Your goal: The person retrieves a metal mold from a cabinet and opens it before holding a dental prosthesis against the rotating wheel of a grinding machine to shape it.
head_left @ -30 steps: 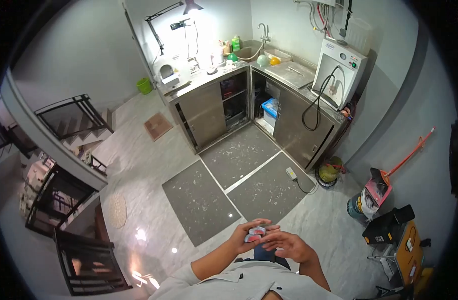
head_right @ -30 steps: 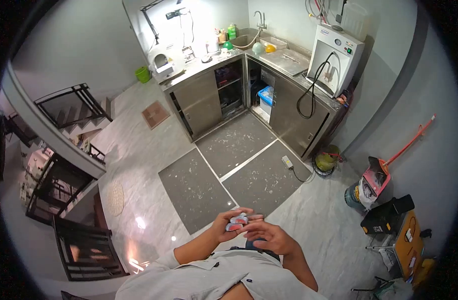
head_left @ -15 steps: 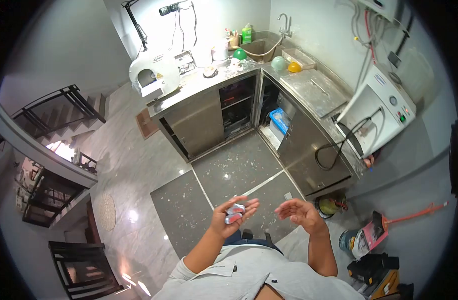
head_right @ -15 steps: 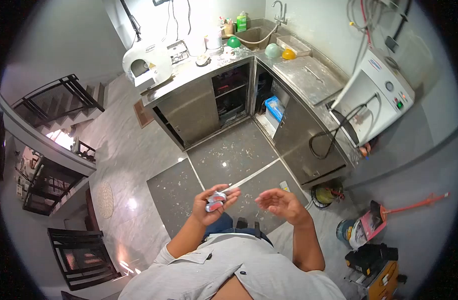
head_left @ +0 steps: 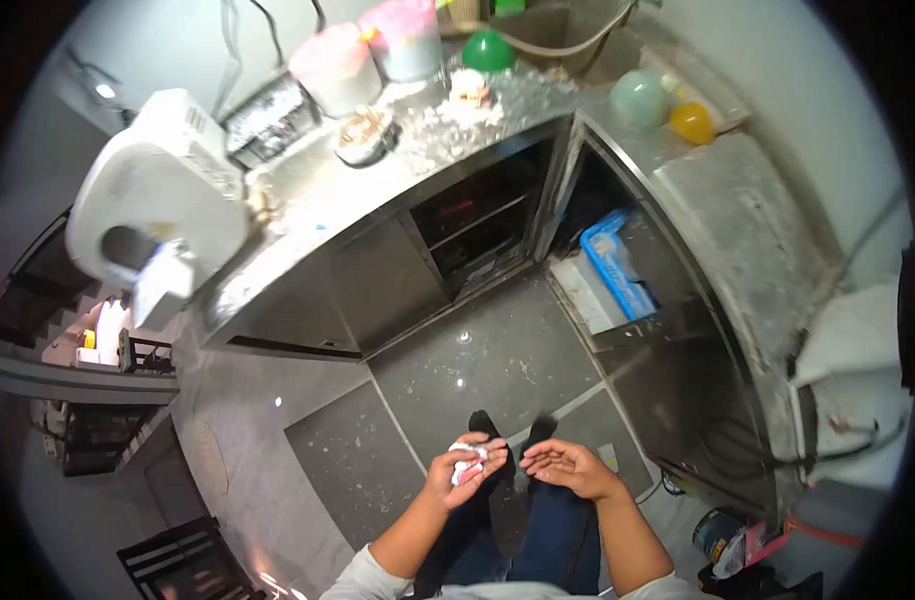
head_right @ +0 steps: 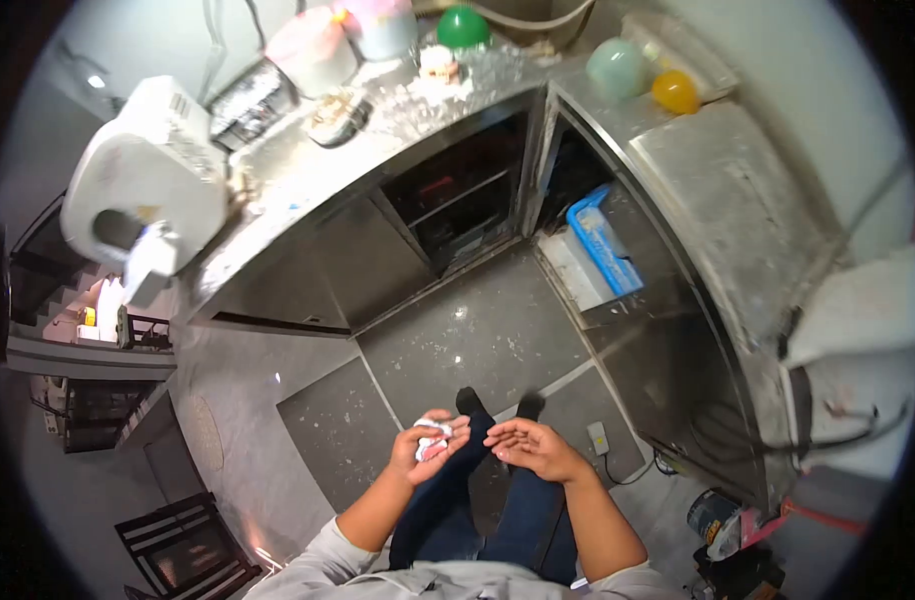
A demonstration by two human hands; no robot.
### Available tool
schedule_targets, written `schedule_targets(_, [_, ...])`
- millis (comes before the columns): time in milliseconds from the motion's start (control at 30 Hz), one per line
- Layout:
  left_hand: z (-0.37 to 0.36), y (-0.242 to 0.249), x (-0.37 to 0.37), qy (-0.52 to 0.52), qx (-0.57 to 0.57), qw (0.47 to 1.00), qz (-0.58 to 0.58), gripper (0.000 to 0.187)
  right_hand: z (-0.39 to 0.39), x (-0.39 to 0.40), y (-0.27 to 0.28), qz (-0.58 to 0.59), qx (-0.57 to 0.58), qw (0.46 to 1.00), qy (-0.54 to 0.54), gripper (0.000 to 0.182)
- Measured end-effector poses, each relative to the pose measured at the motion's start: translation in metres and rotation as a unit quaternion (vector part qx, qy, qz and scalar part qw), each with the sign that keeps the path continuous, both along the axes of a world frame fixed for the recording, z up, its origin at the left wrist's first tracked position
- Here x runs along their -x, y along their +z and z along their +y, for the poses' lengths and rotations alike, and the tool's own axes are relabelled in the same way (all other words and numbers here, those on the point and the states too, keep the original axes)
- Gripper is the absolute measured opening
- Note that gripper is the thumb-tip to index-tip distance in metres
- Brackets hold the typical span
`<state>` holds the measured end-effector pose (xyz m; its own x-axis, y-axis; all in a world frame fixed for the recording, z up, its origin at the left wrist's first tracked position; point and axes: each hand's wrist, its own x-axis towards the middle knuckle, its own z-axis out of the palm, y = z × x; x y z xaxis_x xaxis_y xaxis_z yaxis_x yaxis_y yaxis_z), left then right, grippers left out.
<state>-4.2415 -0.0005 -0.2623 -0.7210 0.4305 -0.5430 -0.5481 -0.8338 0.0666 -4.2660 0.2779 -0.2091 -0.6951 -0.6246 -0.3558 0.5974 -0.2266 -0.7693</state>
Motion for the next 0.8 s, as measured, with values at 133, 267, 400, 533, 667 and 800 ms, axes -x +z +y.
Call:
schedule_targets(133, [0.014, -0.122, 0.096, 0.030, 0.015, 0.999, 0.019, 0.044, -0.020, 0.100, -0.155, -0.050, -0.007, 0.998, -0.029, 0.029])
schedule_targets(267, [0.012, -0.223, 0.161, 0.136, 0.008, 0.991, -0.003, 0.043, -0.052, 0.239, -0.329, 0.013, -0.150, 0.987, -0.049, 0.026])
schedule_targets(400, [0.000, -0.315, 0.181, 0.181, -0.014, 0.983, 0.005, 0.044, -0.101, 0.361, -0.439, 0.122, -0.274, 0.953, -0.034, 0.042])
schedule_targets(533, [-0.016, -0.347, 0.230, 0.160, 0.068, 0.984, 0.034, 0.040, -0.151, 0.447, -0.478, 0.336, -0.411, 0.847, -0.018, 0.055])
schedule_targets(667, [-0.043, -0.342, 0.243, 0.217, 0.034, 0.972, 0.086, 0.041, -0.195, 0.527, -0.536, 0.365, -0.431, 0.825, 0.023, 0.048])
schedule_targets(800, [-0.056, -0.319, 0.211, 0.267, 0.067, 0.957, 0.093, 0.037, -0.246, 0.556, -0.643, 0.680, -0.406, 0.595, -0.134, 0.068])
